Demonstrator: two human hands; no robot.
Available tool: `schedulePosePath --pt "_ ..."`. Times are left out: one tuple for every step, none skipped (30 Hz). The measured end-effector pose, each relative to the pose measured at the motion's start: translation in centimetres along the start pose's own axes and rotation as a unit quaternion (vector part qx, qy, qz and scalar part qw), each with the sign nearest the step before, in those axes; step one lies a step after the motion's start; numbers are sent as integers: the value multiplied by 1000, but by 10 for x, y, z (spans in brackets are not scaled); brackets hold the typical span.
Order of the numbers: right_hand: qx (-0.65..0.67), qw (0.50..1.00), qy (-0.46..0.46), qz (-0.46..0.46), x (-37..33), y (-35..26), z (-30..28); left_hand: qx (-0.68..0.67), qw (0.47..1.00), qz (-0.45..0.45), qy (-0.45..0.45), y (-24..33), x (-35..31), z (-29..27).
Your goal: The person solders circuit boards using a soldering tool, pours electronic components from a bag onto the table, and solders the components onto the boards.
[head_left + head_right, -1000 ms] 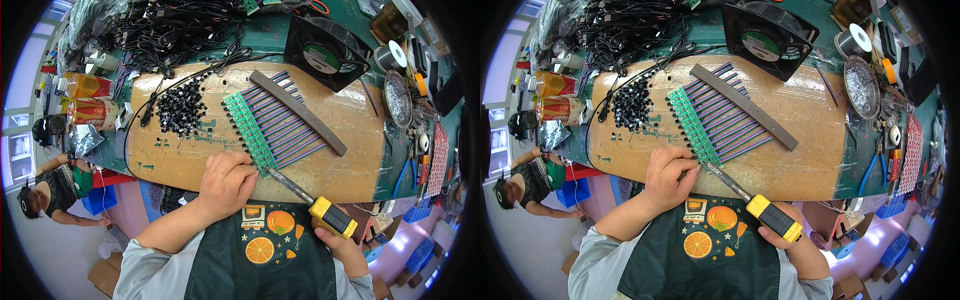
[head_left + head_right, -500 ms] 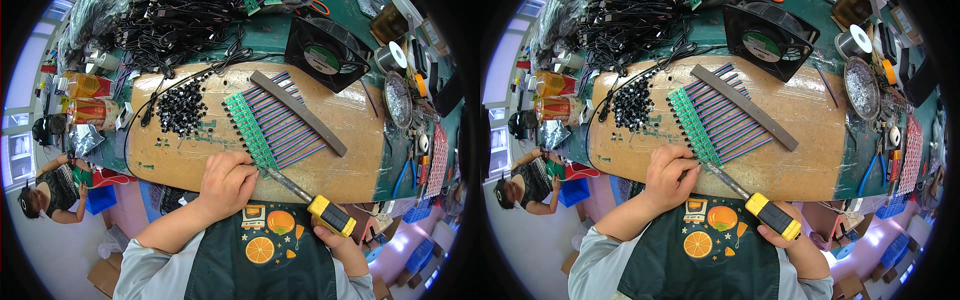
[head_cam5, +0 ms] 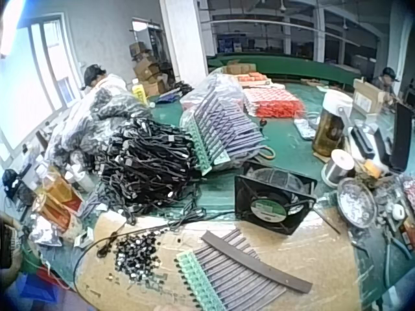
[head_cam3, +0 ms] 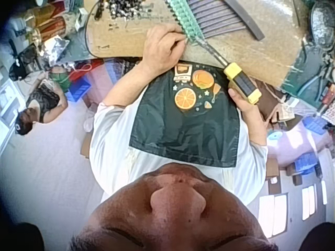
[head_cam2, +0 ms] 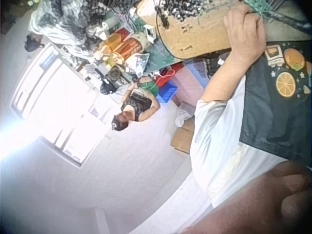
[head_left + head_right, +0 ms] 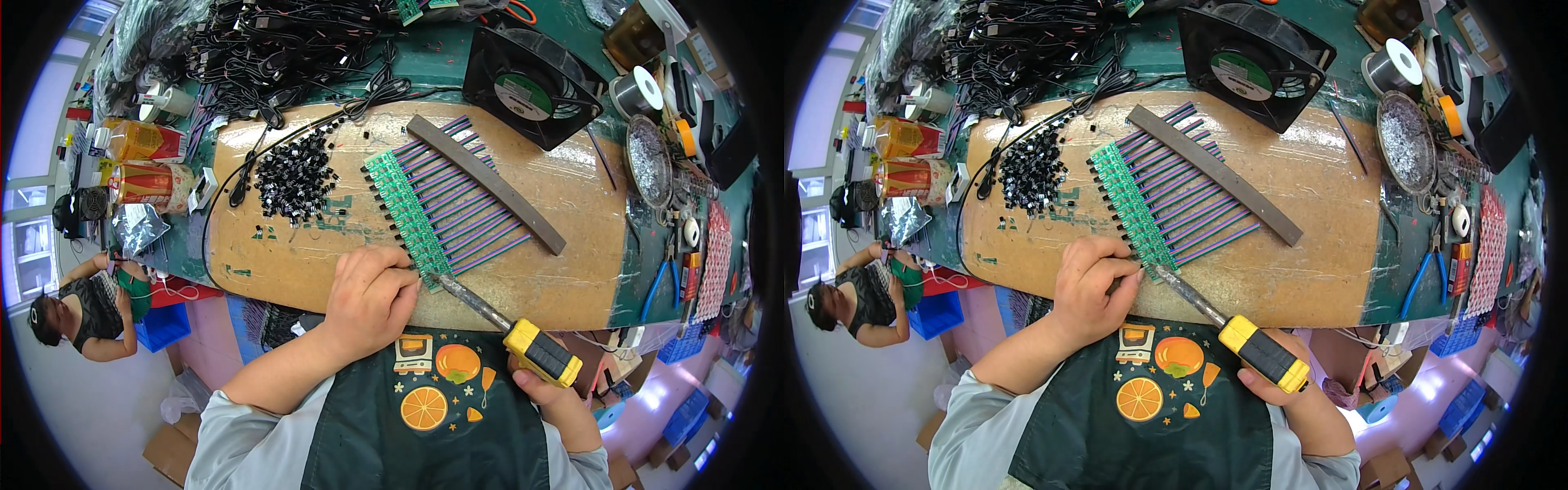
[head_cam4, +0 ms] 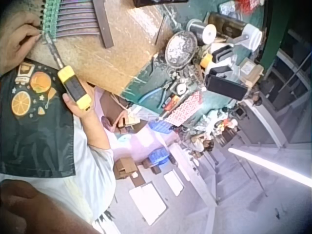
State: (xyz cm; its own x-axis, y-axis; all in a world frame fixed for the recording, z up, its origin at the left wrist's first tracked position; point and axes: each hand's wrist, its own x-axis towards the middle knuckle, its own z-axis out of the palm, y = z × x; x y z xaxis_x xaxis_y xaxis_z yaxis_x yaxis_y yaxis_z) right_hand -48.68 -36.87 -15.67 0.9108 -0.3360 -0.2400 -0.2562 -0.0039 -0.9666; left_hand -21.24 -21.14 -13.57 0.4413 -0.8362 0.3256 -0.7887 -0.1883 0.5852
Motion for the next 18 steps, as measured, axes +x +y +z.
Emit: schedulePosePath --pt "-1 1000 1 0 -2 -1 -1 -2 1000 -1 -1 0 0 0" --pt "25 1000 6 13 -4 -1 -1 -4 1000 1 -1 0 1 1" --pt "50 998 13 25 -7 -1 -2 -4 1000 -2 -5 1 2 0" --pt "48 998 17 25 -11 -1 -1 -6 1000 -3 -9 1 3 0" --pt "86 995 44 28 -14 0 -3 -15 1000 3 -7 1 4 1" --pt "123 989 72 30 -16 0 -5 -10 1000 -4 -9 1 4 0" --pt "114 990 83 30 -16 -2 -5 -6 1000 -11 -11 0 3 -2" --pt "171 975 145 -3 -13 -3 -4 2 1000 -15 -11 0 1 -3" --pt "229 951 205 -38 -12 -3 -6 7 1000 -20 -10 1 -1 -4" --pt "262 939 211 -68 -6 -7 -16 7 1000 -21 -8 1 -2 -3" --pt "252 930 250 -97 -3 -9 -28 10 1000 -25 -4 1 -3 -4" --pt "232 913 305 -142 4 -14 -37 10 1000 -22 0 2 -4 -3" --pt "213 891 356 -185 11 -20 -46 8 1000 -19 3 2 -4 -3" --pt "192 870 382 -245 18 -26 -57 9 1000 -19 6 1 -5 -5" --pt "176 845 404 -304 23 -29 -67 18 1000 -22 11 0 -4 -7" --pt "185 846 394 -308 23 -34 -78 5 1000 -10 5 0 -3 -7" --pt "168 864 436 -187 21 -38 -90 -6 1000 1 -1 1 -2 -8" --pt "144 868 471 -63 21 -38 -97 -16 1000 4 -9 1 1 -10"
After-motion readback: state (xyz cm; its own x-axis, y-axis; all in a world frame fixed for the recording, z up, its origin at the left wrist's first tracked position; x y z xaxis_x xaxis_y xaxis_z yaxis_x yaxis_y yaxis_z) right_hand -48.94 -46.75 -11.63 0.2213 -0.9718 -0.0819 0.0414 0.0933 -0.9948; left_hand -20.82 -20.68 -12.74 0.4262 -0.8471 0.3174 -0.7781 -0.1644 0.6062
